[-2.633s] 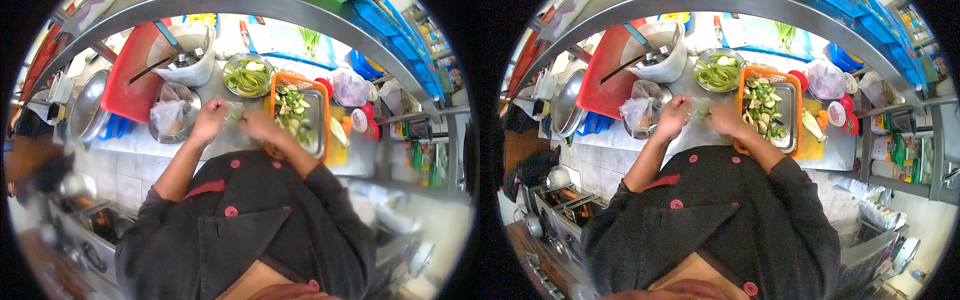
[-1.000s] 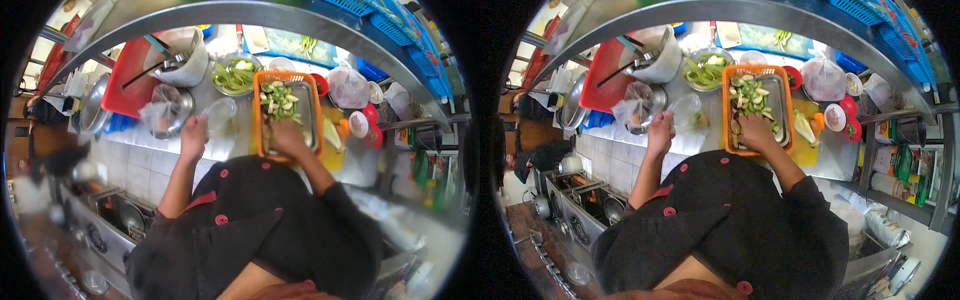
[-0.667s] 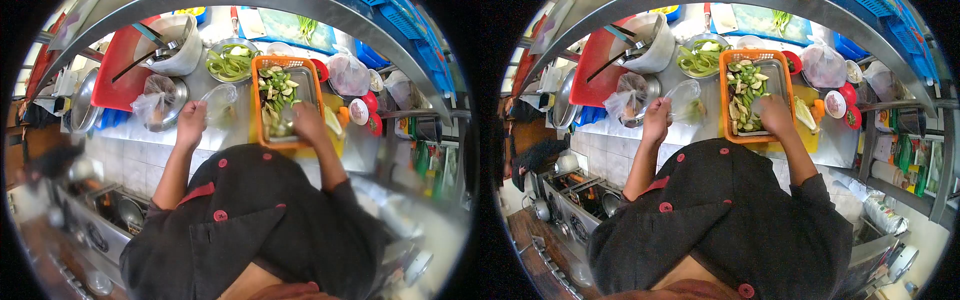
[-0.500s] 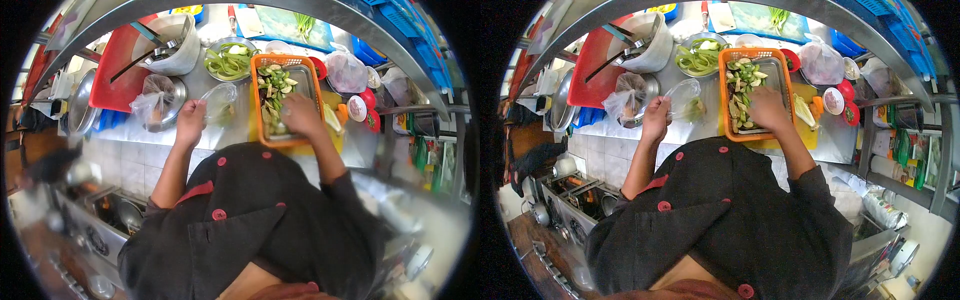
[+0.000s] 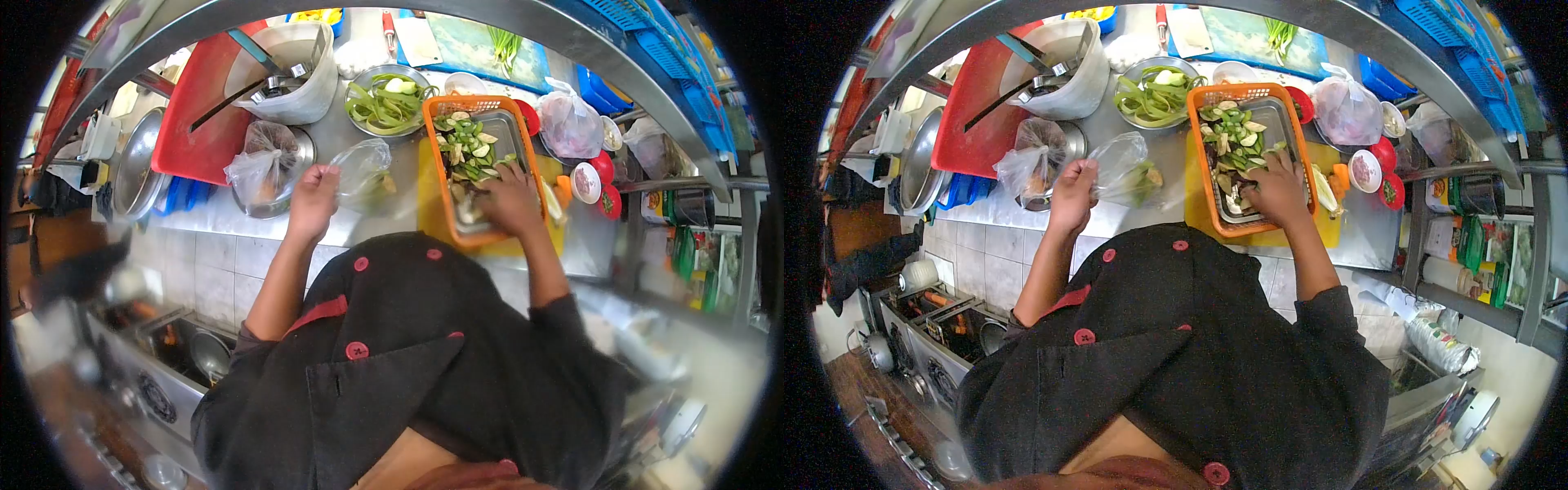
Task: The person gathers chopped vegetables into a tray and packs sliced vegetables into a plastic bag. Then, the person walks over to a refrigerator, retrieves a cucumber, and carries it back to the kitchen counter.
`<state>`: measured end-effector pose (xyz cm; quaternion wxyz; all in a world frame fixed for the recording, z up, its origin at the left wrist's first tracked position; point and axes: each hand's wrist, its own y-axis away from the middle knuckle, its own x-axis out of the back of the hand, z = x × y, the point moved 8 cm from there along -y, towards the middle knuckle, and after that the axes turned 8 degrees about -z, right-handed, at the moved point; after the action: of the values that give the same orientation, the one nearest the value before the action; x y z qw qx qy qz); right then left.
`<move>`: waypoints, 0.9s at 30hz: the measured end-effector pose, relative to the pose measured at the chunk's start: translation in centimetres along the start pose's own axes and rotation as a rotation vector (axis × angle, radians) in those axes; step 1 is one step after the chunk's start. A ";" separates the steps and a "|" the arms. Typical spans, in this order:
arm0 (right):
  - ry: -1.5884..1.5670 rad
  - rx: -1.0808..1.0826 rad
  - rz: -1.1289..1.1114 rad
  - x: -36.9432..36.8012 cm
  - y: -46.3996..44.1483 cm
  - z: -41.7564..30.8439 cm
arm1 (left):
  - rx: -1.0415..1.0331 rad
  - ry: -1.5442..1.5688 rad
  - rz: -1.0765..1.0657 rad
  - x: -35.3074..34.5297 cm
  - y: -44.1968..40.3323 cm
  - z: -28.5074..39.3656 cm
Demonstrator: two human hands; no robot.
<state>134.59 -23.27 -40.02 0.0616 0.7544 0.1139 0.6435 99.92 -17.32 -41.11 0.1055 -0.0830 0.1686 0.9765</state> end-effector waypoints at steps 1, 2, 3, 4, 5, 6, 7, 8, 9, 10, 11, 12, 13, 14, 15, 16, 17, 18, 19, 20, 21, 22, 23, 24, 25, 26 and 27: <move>-0.002 -0.006 -0.001 -0.2 0.2 0.6 | -0.008 0.018 -0.011 0.2 -0.1 -0.1; -0.017 0.007 0.030 0.1 0.4 1.0 | -0.005 0.015 -0.018 0.3 -0.2 -0.2; -0.032 0.019 0.064 0.4 0.6 1.2 | -0.003 0.013 -0.021 0.5 -0.3 -0.2; 0.018 -0.008 0.069 0.7 0.8 1.6 | 0.000 0.010 -0.023 0.5 -0.4 -0.2; 0.016 -0.017 0.071 0.8 1.1 1.7 | 0.002 0.007 -0.032 0.5 -0.6 -0.1; 0.008 -0.052 0.106 1.1 1.4 2.1 | 0.000 0.017 -0.028 0.5 -0.7 -0.1; 0.001 -0.085 0.141 1.3 1.7 2.7 | -0.002 0.027 -0.024 0.5 -0.7 -0.1; 0.000 -0.094 0.140 1.1 1.8 3.2 | 0.002 0.025 -0.032 0.5 -0.8 -0.1; -0.061 -0.076 0.188 1.1 1.9 3.9 | -0.001 0.029 -0.050 0.4 -0.8 0.0; -0.122 -0.058 0.238 1.3 2.1 4.5 | -0.005 0.033 -0.069 0.2 -0.9 0.2; -0.122 -0.068 0.240 1.4 2.3 5.0 | -0.002 0.031 -0.078 0.0 -1.0 0.2; -0.177 -0.073 0.290 1.9 2.6 5.5 | 0.002 0.026 -0.072 -0.1 -1.1 0.2; -0.232 -0.078 0.342 2.4 3.0 5.8 | 0.006 0.020 -0.066 -0.1 -1.2 0.2; -0.233 -0.086 0.346 2.8 3.3 5.8 | 0.007 0.016 -0.074 -0.3 -1.3 0.3; -0.215 -0.095 0.341 3.2 3.5 5.5 | 0.015 0.013 -0.067 -0.3 -1.4 0.3; -0.196 -0.104 0.335 3.3 3.7 5.2 | 0.022 0.010 -0.061 -0.4 -1.5 0.3; -0.197 -0.111 0.340 3.2 3.8 4.9 | 0.021 0.006 -0.068 -0.5 -1.6 0.4; -0.118 -0.093 0.271 2.4 3.6 4.0 | 0.022 -0.002 -0.069 -0.6 -1.6 0.5; -0.039 -0.074 0.201 1.7 3.4 3.1 | 0.023 -0.011 -0.069 -0.7 -1.6 0.6; 0.040 -0.053 0.129 1.0 3.3 2.1 | 0.022 -0.012 -0.073 -0.7 -1.7 0.6; 0.039 -0.055 0.131 0.9 3.4 1.2 | 0.018 -0.016 -0.079 -0.7 -1.8 0.6; -0.044 -0.040 0.077 0.4 3.5 0.1 | 0.015 -0.020 -0.083 -0.7 -1.8 0.6; -0.128 -0.023 0.023 0.0 3.5 -0.5 | 0.014 -0.021 -0.083 -0.6 -1.7 0.7; -0.179 0.050 0.006 -0.4 3.4 -1.0 | 0.015 -0.011 -0.089 -0.6 -1.7 0.7; -0.179 0.052 0.006 0.0 3.4 -1.2 | 0.018 -0.002 -0.095 -0.7 -1.6 0.7; -0.280 0.048 0.065 1.1 3.6 -1.3 | 0.017 -0.003 -0.095 -0.6 -1.6 0.7; -0.381 0.043 0.124 2.0 3.7 -1.2 | 0.015 -0.007 -0.090 -0.6 -1.7 0.6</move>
<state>134.00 -26.42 -37.05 0.0260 0.8693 0.0671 0.4890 100.77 -15.67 -40.97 0.1507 -0.0865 0.1715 0.9697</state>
